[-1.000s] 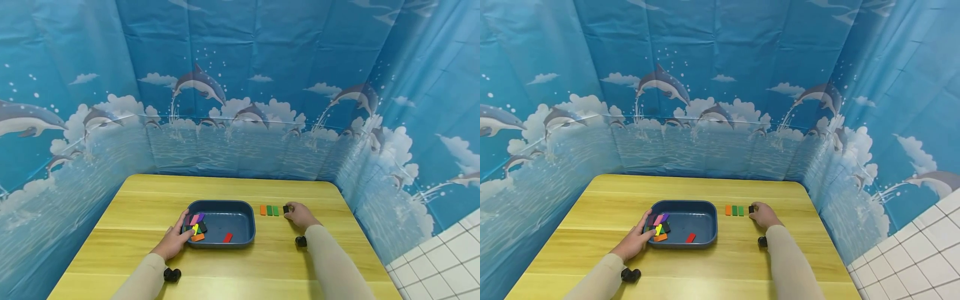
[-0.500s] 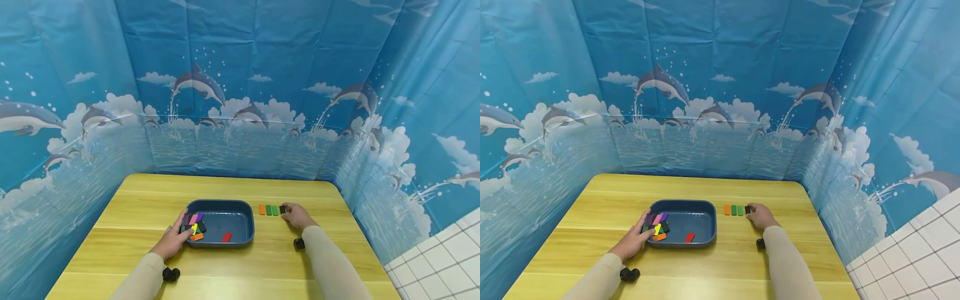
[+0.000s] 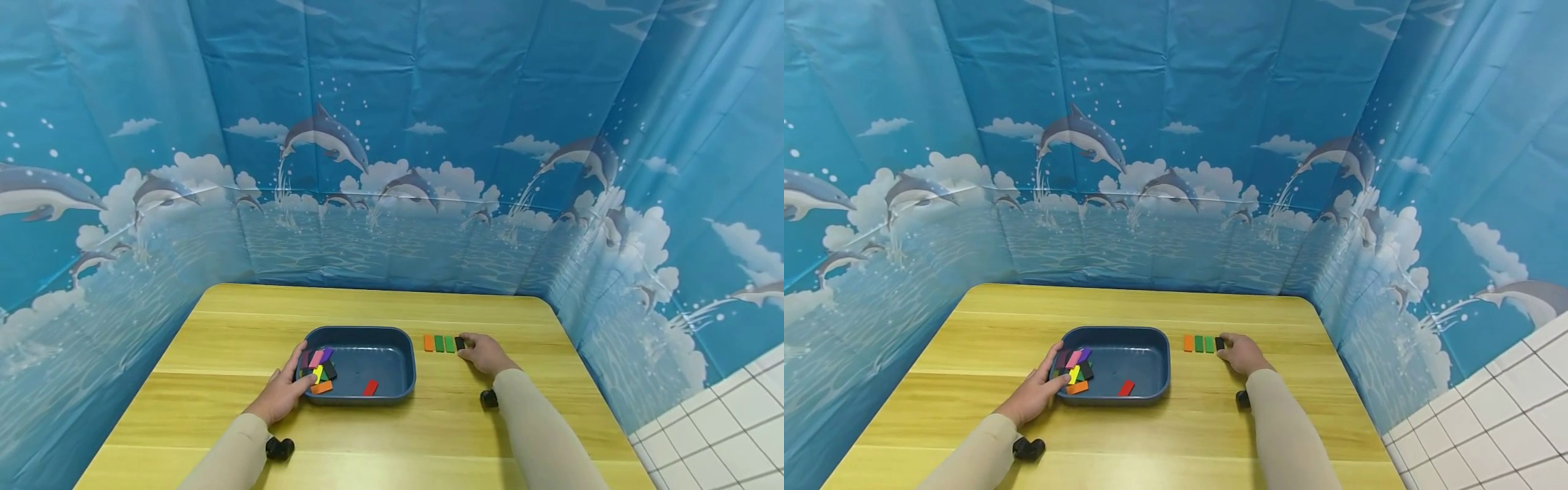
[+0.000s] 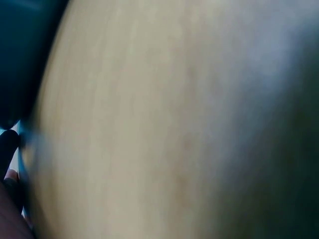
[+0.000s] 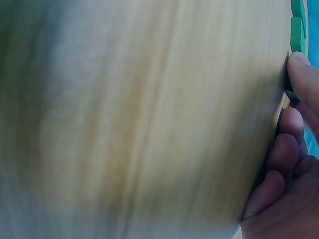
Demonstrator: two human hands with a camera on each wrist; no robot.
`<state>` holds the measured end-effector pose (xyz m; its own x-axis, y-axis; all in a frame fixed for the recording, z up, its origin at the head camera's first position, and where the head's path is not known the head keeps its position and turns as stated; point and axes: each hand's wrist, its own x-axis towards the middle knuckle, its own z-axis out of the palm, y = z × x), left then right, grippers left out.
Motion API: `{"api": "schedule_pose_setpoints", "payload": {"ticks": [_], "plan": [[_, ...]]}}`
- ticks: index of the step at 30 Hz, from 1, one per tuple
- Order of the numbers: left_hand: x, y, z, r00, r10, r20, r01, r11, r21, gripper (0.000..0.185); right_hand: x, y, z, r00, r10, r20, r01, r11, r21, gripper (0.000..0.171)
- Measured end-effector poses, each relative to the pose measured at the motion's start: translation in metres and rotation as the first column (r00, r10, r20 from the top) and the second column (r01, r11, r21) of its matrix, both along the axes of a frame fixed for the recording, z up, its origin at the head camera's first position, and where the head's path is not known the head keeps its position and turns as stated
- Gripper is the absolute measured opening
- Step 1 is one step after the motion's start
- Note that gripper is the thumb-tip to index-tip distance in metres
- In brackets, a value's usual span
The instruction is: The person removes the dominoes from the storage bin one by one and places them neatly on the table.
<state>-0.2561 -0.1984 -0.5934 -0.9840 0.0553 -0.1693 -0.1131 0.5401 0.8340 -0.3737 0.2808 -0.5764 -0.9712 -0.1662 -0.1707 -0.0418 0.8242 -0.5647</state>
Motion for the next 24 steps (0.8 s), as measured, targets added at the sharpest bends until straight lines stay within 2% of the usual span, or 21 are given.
{"api": "schedule_pose_setpoints", "payload": {"ticks": [11, 15, 24], "plan": [[-0.0006, 0.0013, 0.0033, 1.000, -0.005, 0.000, 0.005, 1.000, 0.011, 0.079, -0.0028, 0.0010, 0.0000, 1.000, -0.011, 0.004, 0.011, 1.000, -0.021, 0.058], [-0.0018, 0.0017, 0.0010, 1.000, -0.014, 0.002, 0.014, 0.999, 0.031, 0.079, -0.0017, 0.0019, 0.0000, 1.000, -0.021, 0.013, 0.021, 0.999, -0.033, 0.059], [-0.0014, 0.0023, -0.0024, 1.000, -0.003, 0.000, 0.003, 1.000, 0.016, 0.079, -0.0016, 0.0058, -0.0046, 1.000, -0.010, 0.023, 0.012, 0.997, -0.076, 0.064]]}}
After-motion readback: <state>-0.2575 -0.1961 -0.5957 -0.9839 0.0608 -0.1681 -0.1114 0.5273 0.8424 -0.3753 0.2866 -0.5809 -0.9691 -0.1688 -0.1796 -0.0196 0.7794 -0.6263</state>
